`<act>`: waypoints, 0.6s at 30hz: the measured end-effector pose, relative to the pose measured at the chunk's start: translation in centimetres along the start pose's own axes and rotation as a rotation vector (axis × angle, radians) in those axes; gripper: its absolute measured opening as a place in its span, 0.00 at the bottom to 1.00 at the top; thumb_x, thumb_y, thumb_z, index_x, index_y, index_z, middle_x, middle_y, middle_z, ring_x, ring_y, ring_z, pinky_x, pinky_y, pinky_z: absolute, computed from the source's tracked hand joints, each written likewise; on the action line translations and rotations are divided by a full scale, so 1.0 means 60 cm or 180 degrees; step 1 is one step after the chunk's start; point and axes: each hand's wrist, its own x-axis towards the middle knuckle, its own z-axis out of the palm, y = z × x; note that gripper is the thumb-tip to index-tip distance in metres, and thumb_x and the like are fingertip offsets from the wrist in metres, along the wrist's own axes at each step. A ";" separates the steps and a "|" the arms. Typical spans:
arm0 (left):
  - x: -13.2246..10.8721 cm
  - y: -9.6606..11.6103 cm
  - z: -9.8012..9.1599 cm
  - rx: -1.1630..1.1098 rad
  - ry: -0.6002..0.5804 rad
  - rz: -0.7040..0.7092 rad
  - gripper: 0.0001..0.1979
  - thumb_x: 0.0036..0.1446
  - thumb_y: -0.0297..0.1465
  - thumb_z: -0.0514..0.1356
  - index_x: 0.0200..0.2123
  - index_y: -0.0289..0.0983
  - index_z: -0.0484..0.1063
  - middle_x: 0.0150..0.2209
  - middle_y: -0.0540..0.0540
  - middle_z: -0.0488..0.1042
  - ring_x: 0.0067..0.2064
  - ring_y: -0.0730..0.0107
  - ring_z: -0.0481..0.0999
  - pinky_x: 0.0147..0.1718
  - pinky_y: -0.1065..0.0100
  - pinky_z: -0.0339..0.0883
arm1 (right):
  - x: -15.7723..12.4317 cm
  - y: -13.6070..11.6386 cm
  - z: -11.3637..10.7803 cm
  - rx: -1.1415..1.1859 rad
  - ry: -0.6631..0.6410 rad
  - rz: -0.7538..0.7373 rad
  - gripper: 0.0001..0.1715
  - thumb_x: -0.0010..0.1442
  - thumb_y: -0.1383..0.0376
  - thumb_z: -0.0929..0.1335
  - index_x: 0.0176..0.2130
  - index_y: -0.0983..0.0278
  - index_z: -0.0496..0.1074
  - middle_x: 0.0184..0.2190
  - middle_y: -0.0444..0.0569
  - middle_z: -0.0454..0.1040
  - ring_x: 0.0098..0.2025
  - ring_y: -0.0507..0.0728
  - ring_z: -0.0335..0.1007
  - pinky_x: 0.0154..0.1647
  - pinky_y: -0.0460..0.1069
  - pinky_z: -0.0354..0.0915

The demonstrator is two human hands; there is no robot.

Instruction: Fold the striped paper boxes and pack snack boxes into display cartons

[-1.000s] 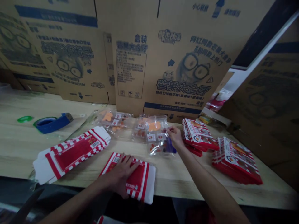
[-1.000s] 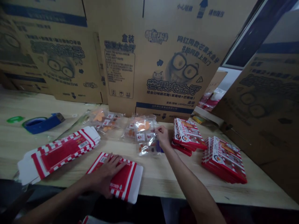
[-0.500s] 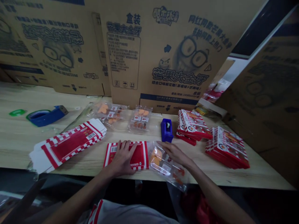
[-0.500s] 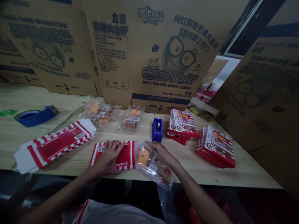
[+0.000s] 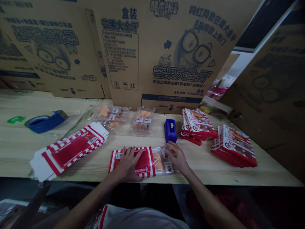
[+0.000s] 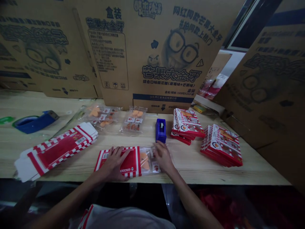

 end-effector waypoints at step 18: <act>0.003 0.023 0.000 -0.0108 0.0168 -0.0305 0.55 0.29 0.49 0.68 0.62 0.37 0.55 0.57 0.31 0.61 0.59 0.38 0.57 0.59 0.42 0.41 | -0.103 -0.087 0.086 0.1780 -0.0069 0.1013 0.26 0.54 0.57 0.71 0.50 0.57 0.64 0.46 0.50 0.74 0.50 0.61 0.68 0.51 0.56 0.63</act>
